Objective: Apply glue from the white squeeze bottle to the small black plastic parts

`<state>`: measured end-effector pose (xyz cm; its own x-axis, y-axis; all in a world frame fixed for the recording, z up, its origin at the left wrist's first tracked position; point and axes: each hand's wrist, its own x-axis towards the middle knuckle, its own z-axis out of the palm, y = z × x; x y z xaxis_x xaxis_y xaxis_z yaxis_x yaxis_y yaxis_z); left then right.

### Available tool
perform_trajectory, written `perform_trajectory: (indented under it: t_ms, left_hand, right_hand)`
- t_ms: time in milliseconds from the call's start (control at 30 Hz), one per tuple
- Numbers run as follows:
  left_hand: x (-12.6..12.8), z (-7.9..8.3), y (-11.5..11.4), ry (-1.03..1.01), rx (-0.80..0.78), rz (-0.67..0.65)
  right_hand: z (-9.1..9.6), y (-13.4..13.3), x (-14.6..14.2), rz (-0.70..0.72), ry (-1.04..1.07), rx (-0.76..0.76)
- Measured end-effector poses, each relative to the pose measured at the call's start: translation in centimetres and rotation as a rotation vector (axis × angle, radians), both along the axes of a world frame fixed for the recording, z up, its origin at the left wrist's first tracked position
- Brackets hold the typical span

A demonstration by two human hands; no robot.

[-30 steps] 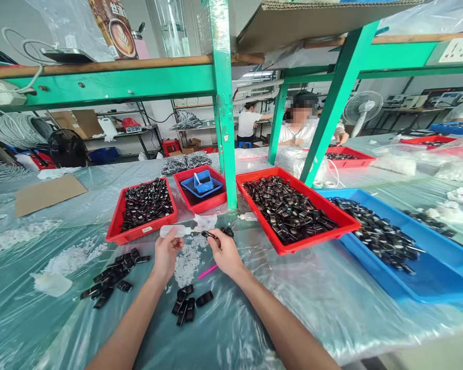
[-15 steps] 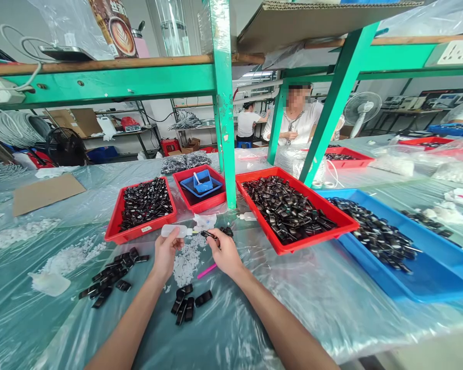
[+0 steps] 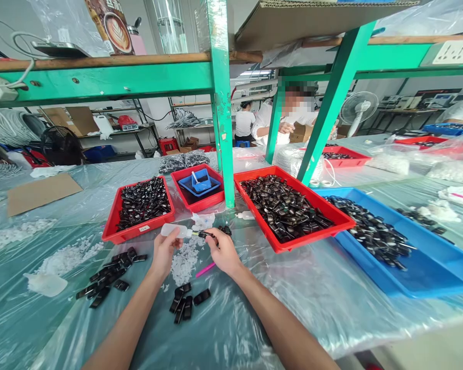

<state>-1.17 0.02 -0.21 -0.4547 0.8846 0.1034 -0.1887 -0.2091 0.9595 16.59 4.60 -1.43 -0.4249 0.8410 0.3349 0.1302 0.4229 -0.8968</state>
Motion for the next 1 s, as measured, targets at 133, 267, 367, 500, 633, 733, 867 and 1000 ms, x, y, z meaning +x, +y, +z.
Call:
perform_trajectory:
  t_ms: [133, 267, 367, 500, 633, 733, 867, 1000]
  left_hand:
    - [-0.07, -0.06, 0.00, -0.026, -0.003, -0.008]
    - [-0.13, -0.09, -0.04, -0.042, -0.008, -0.007]
    - [-0.11, -0.09, -0.05, -0.043, -0.001, -0.003]
    - [-0.03, -0.07, -0.06, -0.044, -0.002, 0.010]
    - [-0.07, -0.10, -0.11, -0.038, -0.008, 0.008]
    - [-0.11, -0.12, -0.13, -0.032, -0.015, 0.010]
    - [-0.04, -0.03, -0.14, -0.025, -0.007, 0.009]
    - [0.04, 0.10, -0.18, -0.021, 0.005, 0.004]
  right_hand:
    - [0.04, -0.02, -0.02, 0.002, 0.010, -0.005]
    - [0.05, -0.06, 0.01, 0.001, 0.011, -0.004]
    - [0.07, -0.11, 0.03, -0.001, 0.013, -0.001]
    - [0.07, -0.12, 0.05, 0.000, 0.011, 0.012]
    - [0.05, -0.09, 0.05, 0.001, 0.006, 0.010]
    - [0.05, -0.13, 0.03, 0.001, 0.008, 0.000]
    - [0.07, -0.20, 0.00, -0.004, 0.016, -0.012]
    - [0.12, -0.20, 0.03, 0.001, 0.024, -0.022]
